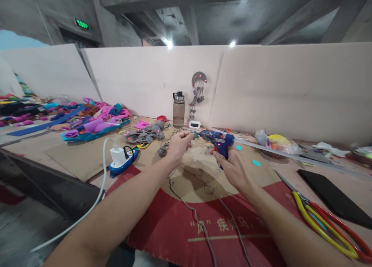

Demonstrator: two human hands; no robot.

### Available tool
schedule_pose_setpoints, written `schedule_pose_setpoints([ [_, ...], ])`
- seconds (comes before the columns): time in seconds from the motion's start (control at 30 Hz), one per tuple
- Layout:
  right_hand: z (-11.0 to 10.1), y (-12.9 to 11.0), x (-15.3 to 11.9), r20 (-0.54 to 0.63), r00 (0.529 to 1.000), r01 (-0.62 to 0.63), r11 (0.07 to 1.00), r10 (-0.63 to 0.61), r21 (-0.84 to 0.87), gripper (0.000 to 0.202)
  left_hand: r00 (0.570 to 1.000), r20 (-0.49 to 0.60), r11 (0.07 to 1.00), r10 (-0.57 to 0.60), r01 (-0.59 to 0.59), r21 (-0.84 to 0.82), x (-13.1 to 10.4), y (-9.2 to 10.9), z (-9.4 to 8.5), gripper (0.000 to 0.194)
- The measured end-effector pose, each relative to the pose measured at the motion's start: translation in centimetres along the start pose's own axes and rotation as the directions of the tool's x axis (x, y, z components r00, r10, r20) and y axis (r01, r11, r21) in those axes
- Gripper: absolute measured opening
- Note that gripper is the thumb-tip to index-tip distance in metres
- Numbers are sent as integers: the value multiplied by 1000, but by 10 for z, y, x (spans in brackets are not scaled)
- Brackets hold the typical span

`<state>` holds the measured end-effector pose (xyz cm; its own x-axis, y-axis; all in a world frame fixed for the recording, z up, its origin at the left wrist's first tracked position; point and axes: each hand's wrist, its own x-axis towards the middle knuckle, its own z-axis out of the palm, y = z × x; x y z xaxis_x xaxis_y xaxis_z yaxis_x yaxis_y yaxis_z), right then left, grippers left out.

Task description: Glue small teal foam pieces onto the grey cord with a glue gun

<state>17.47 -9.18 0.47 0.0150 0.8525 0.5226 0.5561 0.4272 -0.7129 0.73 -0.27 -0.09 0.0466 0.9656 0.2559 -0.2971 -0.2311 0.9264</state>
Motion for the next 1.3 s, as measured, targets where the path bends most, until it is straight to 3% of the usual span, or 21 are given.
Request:
schedule_pose_setpoints([
  [0.4, 4, -9, -2, -53, 996, 61, 982, -72, -177, 25, 1000, 7, 998, 27, -28, 63, -2, 2, 3, 28],
  [0.63, 6, -14, -4, -72, 997, 6, 991, -16, -135, 27, 999, 2, 996, 44, -44, 72, -2, 2, 1, 26],
  [1.3, 8, -13, -4, -101, 994, 24, 989, -38, -144, 24, 997, 8, 990, 77, -77, 120, -4, 4, 2, 28],
])
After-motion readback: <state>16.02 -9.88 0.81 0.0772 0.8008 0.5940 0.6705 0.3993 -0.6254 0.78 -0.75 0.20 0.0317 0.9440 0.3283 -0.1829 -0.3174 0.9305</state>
